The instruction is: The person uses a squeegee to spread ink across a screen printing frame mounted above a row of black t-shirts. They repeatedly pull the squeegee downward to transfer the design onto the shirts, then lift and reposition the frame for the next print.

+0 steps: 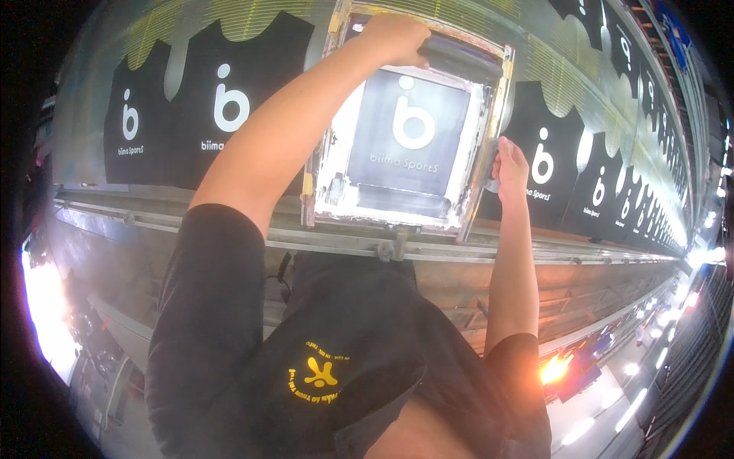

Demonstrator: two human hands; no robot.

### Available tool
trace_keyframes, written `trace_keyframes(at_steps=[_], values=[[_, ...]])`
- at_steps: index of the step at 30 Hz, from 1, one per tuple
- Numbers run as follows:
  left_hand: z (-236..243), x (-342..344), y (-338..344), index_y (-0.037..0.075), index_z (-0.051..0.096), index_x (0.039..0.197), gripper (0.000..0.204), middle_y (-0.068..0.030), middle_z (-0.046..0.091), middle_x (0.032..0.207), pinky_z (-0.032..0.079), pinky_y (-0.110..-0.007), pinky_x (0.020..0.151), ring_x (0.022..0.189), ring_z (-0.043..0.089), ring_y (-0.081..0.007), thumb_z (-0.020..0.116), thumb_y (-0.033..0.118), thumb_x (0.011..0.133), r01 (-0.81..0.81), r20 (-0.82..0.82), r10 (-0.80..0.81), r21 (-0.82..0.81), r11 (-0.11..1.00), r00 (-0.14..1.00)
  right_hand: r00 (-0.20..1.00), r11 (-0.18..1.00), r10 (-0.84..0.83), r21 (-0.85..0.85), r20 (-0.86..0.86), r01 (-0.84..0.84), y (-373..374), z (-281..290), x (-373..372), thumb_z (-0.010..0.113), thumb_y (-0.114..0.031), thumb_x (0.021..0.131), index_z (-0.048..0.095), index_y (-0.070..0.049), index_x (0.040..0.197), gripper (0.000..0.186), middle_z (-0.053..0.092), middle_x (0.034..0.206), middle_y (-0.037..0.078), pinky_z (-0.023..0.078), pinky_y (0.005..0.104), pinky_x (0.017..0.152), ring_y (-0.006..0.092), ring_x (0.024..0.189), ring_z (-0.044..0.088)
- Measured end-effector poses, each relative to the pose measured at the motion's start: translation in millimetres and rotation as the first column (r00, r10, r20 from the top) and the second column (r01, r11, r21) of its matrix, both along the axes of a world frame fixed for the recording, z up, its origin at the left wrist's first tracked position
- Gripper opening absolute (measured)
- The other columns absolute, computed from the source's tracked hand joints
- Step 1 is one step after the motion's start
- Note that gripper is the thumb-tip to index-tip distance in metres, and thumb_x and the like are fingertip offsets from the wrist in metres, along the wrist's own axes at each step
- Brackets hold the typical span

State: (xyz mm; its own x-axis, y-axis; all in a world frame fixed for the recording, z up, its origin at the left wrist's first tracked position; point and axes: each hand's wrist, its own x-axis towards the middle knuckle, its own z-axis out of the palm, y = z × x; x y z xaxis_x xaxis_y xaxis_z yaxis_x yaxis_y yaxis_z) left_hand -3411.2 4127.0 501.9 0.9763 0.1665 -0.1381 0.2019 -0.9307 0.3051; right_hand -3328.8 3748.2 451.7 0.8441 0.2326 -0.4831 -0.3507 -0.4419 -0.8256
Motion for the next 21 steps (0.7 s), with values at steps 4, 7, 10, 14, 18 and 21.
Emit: trace_keyframes(at_steps=[4,7,10,14,18,21], values=[[-3.8,-17.6,-12.4,0.022,0.078,0.106,0.035,-0.0044,0.076,0.096,0.055,-0.047,0.078,0.094,0.073,-0.0315,0.079,0.049,0.084,-0.016,0.067,0.025,-0.134,0.991,0.997,0.995,0.995,-0.098,0.004,-0.035,0.098,10.5,25.0,-3.9,0.074,-0.034,0.1,0.068,0.001,0.122,0.042,0.048,0.069,-0.007,0.03,0.0225,0.042,0.0023,0.049,0.039],[3.3,-56.9,-42.8,0.022,0.078,0.106,0.031,-0.003,0.076,0.099,0.056,-0.046,0.08,0.096,0.071,-0.0306,0.079,0.045,0.084,-0.071,0.05,0.081,-0.185,0.98,0.995,0.992,0.992,-0.129,0.019,-0.004,0.129,13.7,45.7,-6.8,0.074,-0.033,0.1,0.067,0.001,0.124,0.043,0.047,0.068,-0.008,0.03,0.0226,0.042,0.0021,0.05,0.039],[-8.6,-133.5,-99.4,0.023,0.077,0.112,0.032,-0.0014,0.076,0.109,0.056,-0.044,0.084,0.103,0.069,-0.0293,0.08,0.029,0.081,-0.06,0.166,0.093,-0.198,0.978,0.982,0.996,0.994,-0.087,0.07,0.008,0.087,14.2,55.8,-9.2,0.072,-0.032,0.101,0.067,0.002,0.125,0.041,0.046,0.067,-0.008,0.029,0.0219,0.042,0.0018,0.049,0.037],[-28.0,-245.2,-179.3,0.013,0.073,0.122,0.054,-0.0034,0.075,0.12,0.055,-0.042,0.091,0.106,0.069,-0.0268,0.081,0.007,0.068,0.021,0.339,0.037,-0.166,0.986,0.94,0.997,0.995,-0.071,0.068,0.027,0.069,18.0,56.0,-7.7,0.071,-0.033,0.101,0.068,-0.002,0.124,0.039,0.049,0.07,-0.007,0.028,0.0227,0.043,0.0027,0.051,0.038],[-31.8,-291.8,-204.0,0.012,0.071,0.125,0.06,-0.004,0.072,0.125,0.053,-0.04,0.091,0.11,0.066,-0.0252,0.082,0.008,0.066,0.007,0.46,0.079,-0.181,0.983,0.884,0.97,0.987,-0.132,0.112,0.204,0.111,26.9,56.6,-17.8,0.072,-0.033,0.101,0.071,-0.004,0.12,0.035,0.054,0.073,-0.005,0.033,0.0234,0.048,0.0043,0.055,0.043],[0.1,-298.4,-182.1,0.015,0.071,0.126,0.06,-0.0017,0.072,0.125,0.052,-0.039,0.093,0.112,0.066,-0.0259,0.084,0.011,0.067,-0.005,0.342,0.078,-0.21,0.978,0.937,0.942,0.966,-0.206,0.21,0.266,0.152,40.3,70.4,-38.4,0.074,-0.031,0.1,0.072,-0.003,0.117,0.032,0.061,0.078,-0.003,0.04,0.0239,0.058,0.0051,0.065,0.049]])
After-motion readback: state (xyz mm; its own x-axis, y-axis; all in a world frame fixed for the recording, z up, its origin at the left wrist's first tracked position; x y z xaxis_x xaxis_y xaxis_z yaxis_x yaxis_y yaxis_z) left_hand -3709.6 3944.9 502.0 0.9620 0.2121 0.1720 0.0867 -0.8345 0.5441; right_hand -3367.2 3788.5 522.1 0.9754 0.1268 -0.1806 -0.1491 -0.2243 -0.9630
